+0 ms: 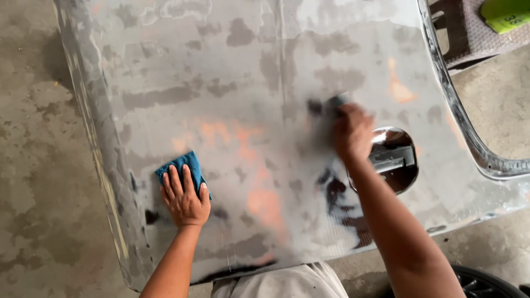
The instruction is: The person sands a large, detached white car door using a sanding block in their right hand while holding a blue cloth in their left hand. They systematically sand the flat surface and the edges of the door, occasionally wiping the surface with the cloth.
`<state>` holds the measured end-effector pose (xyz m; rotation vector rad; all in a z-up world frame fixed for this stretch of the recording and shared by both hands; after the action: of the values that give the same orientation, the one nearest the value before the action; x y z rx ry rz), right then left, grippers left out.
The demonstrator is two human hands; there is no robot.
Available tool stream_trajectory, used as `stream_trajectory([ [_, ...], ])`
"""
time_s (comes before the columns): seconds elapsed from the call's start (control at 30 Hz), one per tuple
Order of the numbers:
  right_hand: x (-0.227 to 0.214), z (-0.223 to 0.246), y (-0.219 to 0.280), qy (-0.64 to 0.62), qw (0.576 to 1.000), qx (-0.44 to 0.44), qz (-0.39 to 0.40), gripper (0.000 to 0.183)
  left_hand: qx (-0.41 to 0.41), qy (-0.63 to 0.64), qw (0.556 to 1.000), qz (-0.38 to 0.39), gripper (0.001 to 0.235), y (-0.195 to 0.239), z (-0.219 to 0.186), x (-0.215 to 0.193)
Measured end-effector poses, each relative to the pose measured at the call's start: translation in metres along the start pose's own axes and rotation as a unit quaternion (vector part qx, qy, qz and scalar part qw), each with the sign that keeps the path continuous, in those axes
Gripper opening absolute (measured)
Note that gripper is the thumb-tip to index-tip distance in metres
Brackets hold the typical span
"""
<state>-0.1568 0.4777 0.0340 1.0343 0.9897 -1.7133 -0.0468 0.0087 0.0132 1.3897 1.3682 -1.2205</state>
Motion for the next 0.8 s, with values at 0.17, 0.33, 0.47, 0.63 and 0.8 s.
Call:
stream_trajectory([
  [0.17,-0.022,0.048,0.028,-0.058,0.997,0.003,-0.053,0.037,0.005,0.002,1.0,-0.001,0.071,0.001,0.001,-0.002],
  [0.33,0.02,0.183,0.174,-0.045,0.909,-0.242,0.336,0.042,0.006,0.007,1.0,0.006,0.072,0.0,0.0,0.0],
  [0.47,-0.006,0.16,0.163,-0.021,0.917,-0.22,0.331,0.04,0.021,0.004,1.0,0.004,0.072,0.003,0.006,0.003],
  [0.63,-0.061,0.038,0.104,-0.039,0.998,0.053,-0.009,0.035,0.088,-0.013,0.995,0.047,0.074,0.012,0.011,-0.004],
  [0.8,-0.039,0.1,0.173,-0.036,0.998,-0.039,0.02,0.032,0.217,-0.01,0.96,0.178,0.073,0.024,0.006,-0.015],
])
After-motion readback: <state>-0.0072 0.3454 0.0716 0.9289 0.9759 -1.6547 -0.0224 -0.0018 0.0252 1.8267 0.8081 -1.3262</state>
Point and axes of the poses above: each hand's wrist, its own y-axis away from the middle knuckle, its own x-axis out of the palm, z = x × y, the point moved 9 cm from there along -y, towards the middle knuckle, and after that the axes turned 10 degrees about x, right-handed, at the moved point
